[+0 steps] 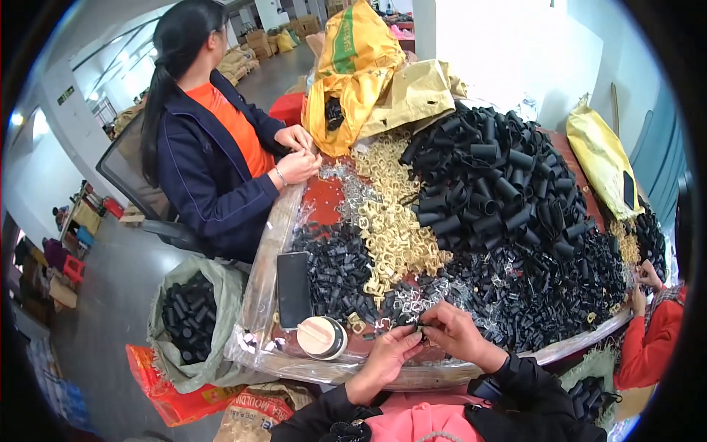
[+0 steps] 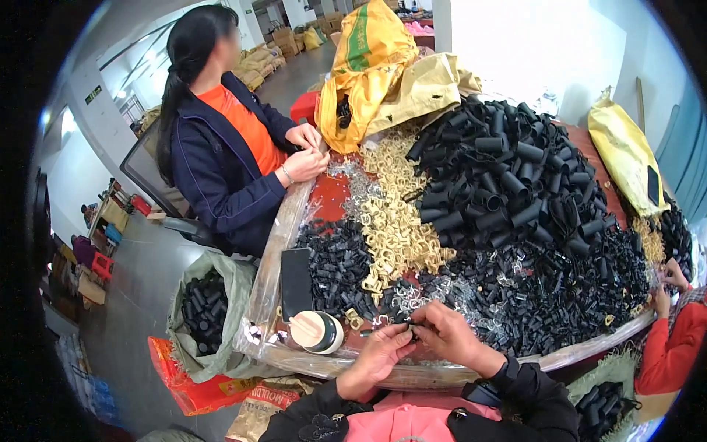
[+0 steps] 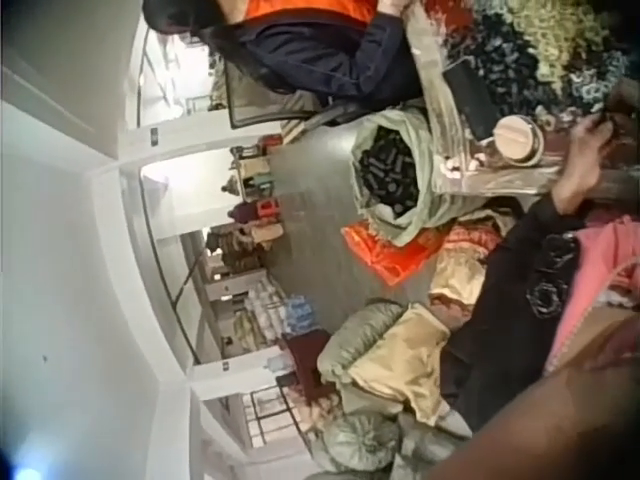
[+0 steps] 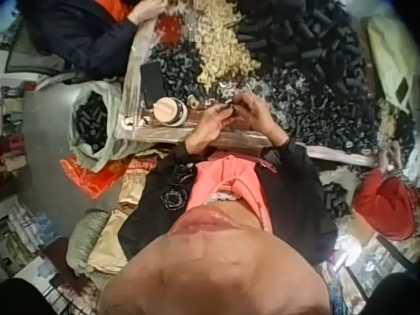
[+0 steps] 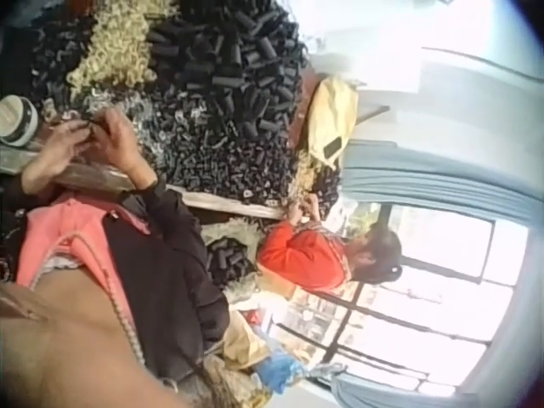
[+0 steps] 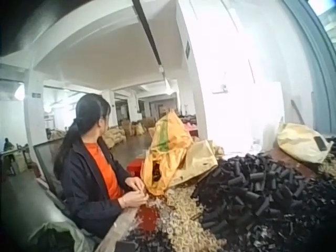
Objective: The person picks up a black plastic component and a small metal piece, fits the metal piece into the component, and then slides a black plastic sleeve over the assembly. They repeat this process multiple times, handling the components one at a time from the table.
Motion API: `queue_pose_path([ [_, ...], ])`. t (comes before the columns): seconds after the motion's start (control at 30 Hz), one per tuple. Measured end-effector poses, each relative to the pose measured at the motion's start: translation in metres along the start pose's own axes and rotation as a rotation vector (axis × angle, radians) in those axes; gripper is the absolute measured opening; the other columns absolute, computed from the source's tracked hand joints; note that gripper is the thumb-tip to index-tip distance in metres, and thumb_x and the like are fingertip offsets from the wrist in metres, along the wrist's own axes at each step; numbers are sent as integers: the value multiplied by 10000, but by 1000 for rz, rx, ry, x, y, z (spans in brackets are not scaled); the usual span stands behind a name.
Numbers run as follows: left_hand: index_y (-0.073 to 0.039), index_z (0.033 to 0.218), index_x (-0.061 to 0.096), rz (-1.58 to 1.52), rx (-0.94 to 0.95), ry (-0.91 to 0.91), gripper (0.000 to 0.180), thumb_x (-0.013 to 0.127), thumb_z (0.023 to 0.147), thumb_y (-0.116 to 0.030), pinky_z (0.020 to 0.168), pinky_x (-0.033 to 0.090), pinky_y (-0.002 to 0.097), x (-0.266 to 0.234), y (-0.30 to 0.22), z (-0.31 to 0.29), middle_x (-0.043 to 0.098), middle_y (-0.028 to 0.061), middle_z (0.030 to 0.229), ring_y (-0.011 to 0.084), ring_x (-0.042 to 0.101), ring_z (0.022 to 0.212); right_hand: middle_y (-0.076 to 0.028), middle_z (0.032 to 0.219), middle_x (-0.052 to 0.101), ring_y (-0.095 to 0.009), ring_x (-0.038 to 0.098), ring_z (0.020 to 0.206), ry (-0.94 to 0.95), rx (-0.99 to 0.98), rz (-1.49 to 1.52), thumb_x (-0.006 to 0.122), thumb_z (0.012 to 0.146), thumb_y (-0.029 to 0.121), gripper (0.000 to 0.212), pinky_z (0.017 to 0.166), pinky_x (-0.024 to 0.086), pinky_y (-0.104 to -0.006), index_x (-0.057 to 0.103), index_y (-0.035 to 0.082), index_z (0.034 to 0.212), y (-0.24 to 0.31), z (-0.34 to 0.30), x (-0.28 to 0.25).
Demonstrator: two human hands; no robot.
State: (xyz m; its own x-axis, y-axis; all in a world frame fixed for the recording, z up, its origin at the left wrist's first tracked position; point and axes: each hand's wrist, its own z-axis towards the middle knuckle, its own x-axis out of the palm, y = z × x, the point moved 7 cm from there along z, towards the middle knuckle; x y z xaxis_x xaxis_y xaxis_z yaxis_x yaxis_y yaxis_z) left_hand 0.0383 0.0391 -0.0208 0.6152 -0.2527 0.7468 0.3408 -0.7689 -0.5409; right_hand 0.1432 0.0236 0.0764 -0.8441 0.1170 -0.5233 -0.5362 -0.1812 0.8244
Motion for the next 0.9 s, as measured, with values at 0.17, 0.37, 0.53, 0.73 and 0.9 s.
queue_pose_path([
  [0.17, -4, 995, 529, -31, -40, 60, 210, 545, 798, -77, 752, 460, 223, 3, 3, 4, 570, 59, 948, 131, 565, 825, -103, 800, 567, -244, 567, 669, -118, -137, -116, 602, 697, 37, 173, 563, 456, -285, 552, 34, 863, -2, -8, 1],
  [0.37, -8, 993, 527, -74, -104, 147, 195, 520, 817, -91, 773, 449, 220, 9, 9, 5, 565, 51, 943, 130, 548, 864, -93, 840, 595, -217, 585, 651, -228, -419, -284, 614, 684, 56, 233, 558, 470, -281, 571, 29, 912, 2, -22, 0],
  [0.53, -7, 987, 530, -112, -123, 222, 192, 505, 830, -115, 780, 447, 221, 18, 10, 2, 564, 57, 937, 131, 542, 870, -74, 822, 596, -198, 585, 637, -247, -501, -323, 634, 656, 76, 268, 545, 469, -268, 575, 34, 914, 5, -31, 1],
  [0.73, -13, 975, 537, -81, -122, 211, 189, 492, 839, -135, 765, 456, 239, 9, 16, 7, 568, 52, 931, 130, 548, 861, -70, 817, 594, -192, 582, 632, -232, -503, -328, 643, 639, 89, 284, 540, 467, -267, 575, 38, 910, -4, -28, 4],
  [0.9, -19, 967, 540, -55, -132, 184, 186, 483, 843, -145, 741, 471, 262, 3, 20, 10, 575, 56, 915, 129, 558, 842, -74, 809, 591, -192, 577, 625, -197, -512, -288, 636, 638, 77, 285, 529, 463, -273, 571, 37, 913, -4, -25, 6],
])
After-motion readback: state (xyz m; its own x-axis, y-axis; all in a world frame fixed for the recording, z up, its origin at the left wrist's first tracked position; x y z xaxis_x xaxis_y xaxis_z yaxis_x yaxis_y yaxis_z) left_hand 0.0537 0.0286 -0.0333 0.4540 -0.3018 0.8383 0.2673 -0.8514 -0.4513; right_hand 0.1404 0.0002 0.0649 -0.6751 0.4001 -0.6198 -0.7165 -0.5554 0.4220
